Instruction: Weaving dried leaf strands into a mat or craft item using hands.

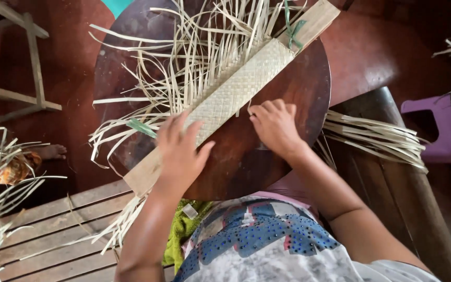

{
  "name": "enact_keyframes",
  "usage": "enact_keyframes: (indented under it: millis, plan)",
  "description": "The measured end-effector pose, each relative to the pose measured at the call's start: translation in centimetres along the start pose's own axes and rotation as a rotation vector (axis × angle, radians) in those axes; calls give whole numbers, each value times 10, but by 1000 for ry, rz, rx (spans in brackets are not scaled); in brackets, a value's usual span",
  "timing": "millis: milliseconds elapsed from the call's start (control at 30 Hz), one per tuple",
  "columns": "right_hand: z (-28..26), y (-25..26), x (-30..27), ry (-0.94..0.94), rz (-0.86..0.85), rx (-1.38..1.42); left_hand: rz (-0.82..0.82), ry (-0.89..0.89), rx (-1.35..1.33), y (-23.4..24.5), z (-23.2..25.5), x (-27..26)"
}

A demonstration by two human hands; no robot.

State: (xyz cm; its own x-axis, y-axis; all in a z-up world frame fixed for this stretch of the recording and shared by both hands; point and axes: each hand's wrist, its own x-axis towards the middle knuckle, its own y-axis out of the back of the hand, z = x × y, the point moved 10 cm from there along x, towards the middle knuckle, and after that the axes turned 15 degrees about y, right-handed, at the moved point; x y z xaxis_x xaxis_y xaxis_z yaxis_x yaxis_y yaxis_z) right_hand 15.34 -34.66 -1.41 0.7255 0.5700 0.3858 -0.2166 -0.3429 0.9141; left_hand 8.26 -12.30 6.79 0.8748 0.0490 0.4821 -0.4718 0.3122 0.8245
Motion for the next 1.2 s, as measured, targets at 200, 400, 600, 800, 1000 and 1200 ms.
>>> enact_keyframes:
  millis: [200,400,600,800,1000,1200]
  plan:
    - [1,-7,-5,5,96,261,-544,-4,272,-88,20,-3]
    - [8,33,-9,52,502,473,-791,68,387,-81,18,-17]
    - [-31,37,-5,85,51,234,-415,-86,195,-52,1,-53]
    - [-26,19,-50,-572,676,1753,-616,-29,220,-52,-9,-31]
    - [-61,-51,-38,-737,258,2137,-768,194,-205,-25,-14,-5]
    - [-69,-21,-6,-565,302,2159,-959,531,-547,30,-29,22]
